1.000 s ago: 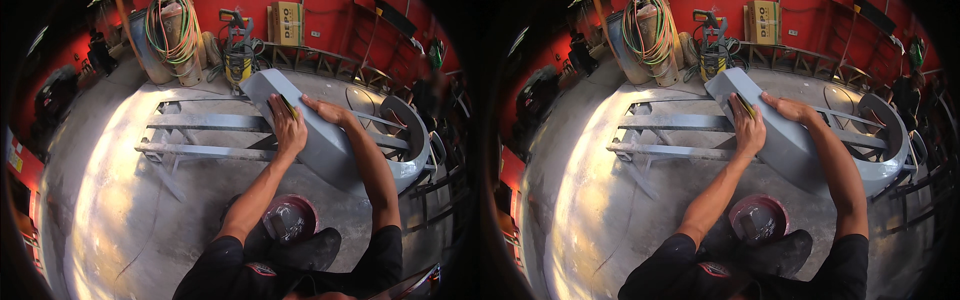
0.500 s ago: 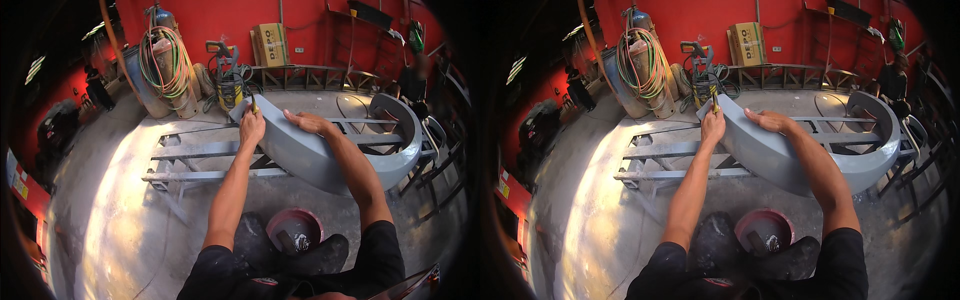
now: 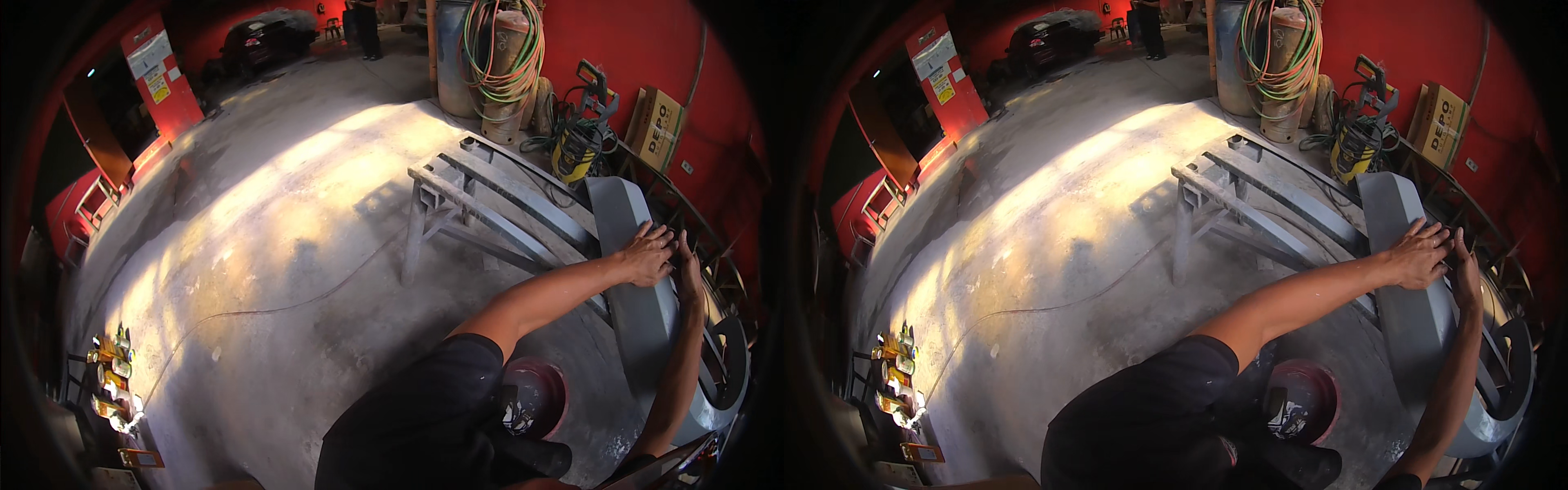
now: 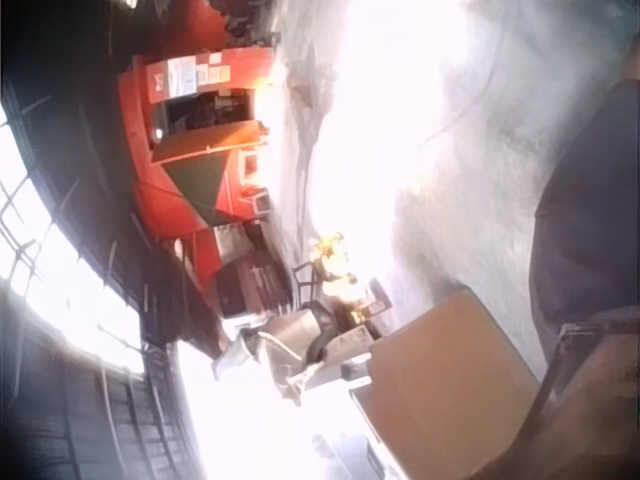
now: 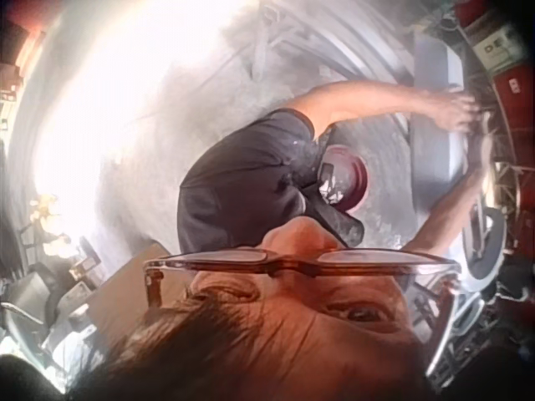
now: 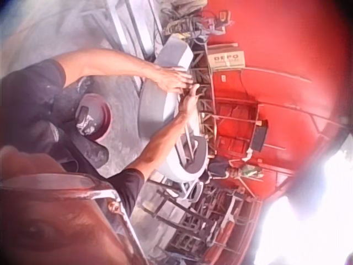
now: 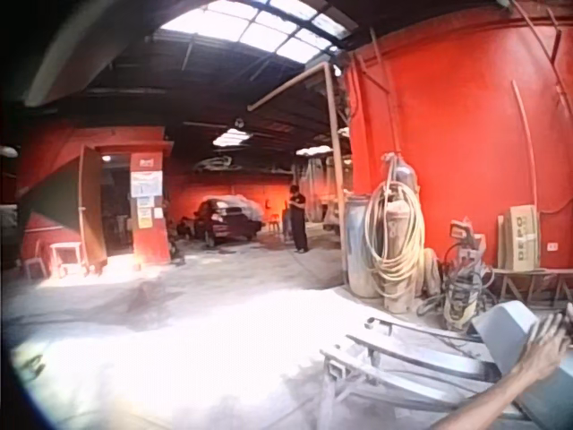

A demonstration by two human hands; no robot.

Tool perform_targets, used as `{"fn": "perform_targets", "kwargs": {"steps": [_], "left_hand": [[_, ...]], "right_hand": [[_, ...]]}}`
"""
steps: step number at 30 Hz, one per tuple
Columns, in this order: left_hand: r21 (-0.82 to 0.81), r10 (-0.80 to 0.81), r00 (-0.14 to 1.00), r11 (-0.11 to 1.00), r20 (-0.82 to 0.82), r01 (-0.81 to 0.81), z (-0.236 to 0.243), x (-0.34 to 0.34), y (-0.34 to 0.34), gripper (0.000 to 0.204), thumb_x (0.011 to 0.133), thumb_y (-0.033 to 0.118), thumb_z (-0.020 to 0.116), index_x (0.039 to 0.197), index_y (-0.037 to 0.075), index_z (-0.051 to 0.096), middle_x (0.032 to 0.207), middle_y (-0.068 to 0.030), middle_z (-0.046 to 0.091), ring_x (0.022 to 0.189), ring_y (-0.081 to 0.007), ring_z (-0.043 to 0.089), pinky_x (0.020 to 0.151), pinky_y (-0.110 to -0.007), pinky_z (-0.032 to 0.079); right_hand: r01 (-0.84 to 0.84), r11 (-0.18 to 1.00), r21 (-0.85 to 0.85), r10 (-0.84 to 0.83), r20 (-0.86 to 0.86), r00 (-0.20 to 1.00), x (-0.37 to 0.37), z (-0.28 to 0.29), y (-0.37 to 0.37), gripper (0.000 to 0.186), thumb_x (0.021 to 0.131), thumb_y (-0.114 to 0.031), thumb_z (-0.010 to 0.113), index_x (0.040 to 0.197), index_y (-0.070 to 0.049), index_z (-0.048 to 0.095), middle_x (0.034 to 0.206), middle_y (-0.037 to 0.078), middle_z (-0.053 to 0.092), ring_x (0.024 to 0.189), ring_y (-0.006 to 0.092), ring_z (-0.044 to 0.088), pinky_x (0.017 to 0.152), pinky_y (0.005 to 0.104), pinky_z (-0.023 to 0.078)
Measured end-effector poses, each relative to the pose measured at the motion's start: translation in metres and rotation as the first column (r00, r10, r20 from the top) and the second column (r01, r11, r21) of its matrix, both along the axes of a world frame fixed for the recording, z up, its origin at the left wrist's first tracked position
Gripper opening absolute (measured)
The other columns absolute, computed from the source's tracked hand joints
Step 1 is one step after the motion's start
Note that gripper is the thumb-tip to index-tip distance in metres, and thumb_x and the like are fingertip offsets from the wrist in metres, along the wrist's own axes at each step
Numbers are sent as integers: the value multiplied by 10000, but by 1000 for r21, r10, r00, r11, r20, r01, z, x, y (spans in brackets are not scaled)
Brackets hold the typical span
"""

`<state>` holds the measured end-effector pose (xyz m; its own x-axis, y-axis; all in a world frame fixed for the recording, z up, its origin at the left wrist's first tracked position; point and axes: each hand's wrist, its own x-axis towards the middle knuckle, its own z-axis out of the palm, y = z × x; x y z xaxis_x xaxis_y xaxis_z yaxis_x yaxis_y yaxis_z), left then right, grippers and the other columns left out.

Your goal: The person kneels on the floor and sands a large curved gray bumper with a sanding block. They repeatedly dip the block into a pink bucket of water and continue sanding different sections of the bumper surface.

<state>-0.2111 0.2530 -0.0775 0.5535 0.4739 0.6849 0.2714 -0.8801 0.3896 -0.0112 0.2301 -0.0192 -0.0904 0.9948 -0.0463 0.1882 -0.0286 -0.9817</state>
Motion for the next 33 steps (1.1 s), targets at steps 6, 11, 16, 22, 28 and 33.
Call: {"fn": "perform_targets", "kwargs": {"steps": [6,11,16,22,28,33], "left_hand": [[-83,57,982,994,-178,-72,22,-23,56,635,928,505,547,1425,115,613,1632,-231,351,1555,-418,217,1243,-644,89],[-163,4,925,984,-381,-71,37,-9,73,605,919,565,521,1344,168,686,1546,-211,452,1498,-395,302,1222,-686,61],[-133,112,934,977,-339,-165,30,-4,94,552,891,504,563,1244,123,750,1375,-198,619,1417,-382,414,1204,-727,70],[-95,194,865,959,-462,-266,39,10,72,565,880,462,547,1243,78,749,1386,-147,648,1418,-356,434,1183,-765,9],[-51,227,876,960,-426,-274,75,-11,57,510,932,424,452,1163,123,792,1426,-137,622,1421,-307,454,1224,-654,106],[17,264,814,954,-517,-299,58,8,68,517,934,433,433,1217,165,772,1578,-112,490,1516,-326,338,1251,-589,106]], "right_hand": [[286,630,722,-684,341,644,57,-4,29,640,1102,-430,418,1641,-123,263,1640,194,368,1511,322,359,1212,392,275],[426,397,813,-723,-8,691,63,12,-18,542,1061,-262,463,1571,-99,375,1543,175,461,1321,316,561,1067,439,503],[376,714,590,-424,-63,903,-72,-22,-201,353,1037,-155,526,1363,-22,552,1323,151,570,1150,281,645,912,430,593],[-59,766,-640,5,-86,996,-121,-235,-288,327,915,10,566,1219,16,687,1063,216,737,908,381,756,842,499,616],[306,844,-440,230,813,536,-148,-457,-260,566,1003,-410,542,1480,-110,492,1677,255,206,1447,619,296,1096,637,441],[292,775,-560,307,738,601,-182,-443,-283,600,910,-409,666,1432,-122,596,1622,171,385,1496,507,292,1057,727,398]]}}
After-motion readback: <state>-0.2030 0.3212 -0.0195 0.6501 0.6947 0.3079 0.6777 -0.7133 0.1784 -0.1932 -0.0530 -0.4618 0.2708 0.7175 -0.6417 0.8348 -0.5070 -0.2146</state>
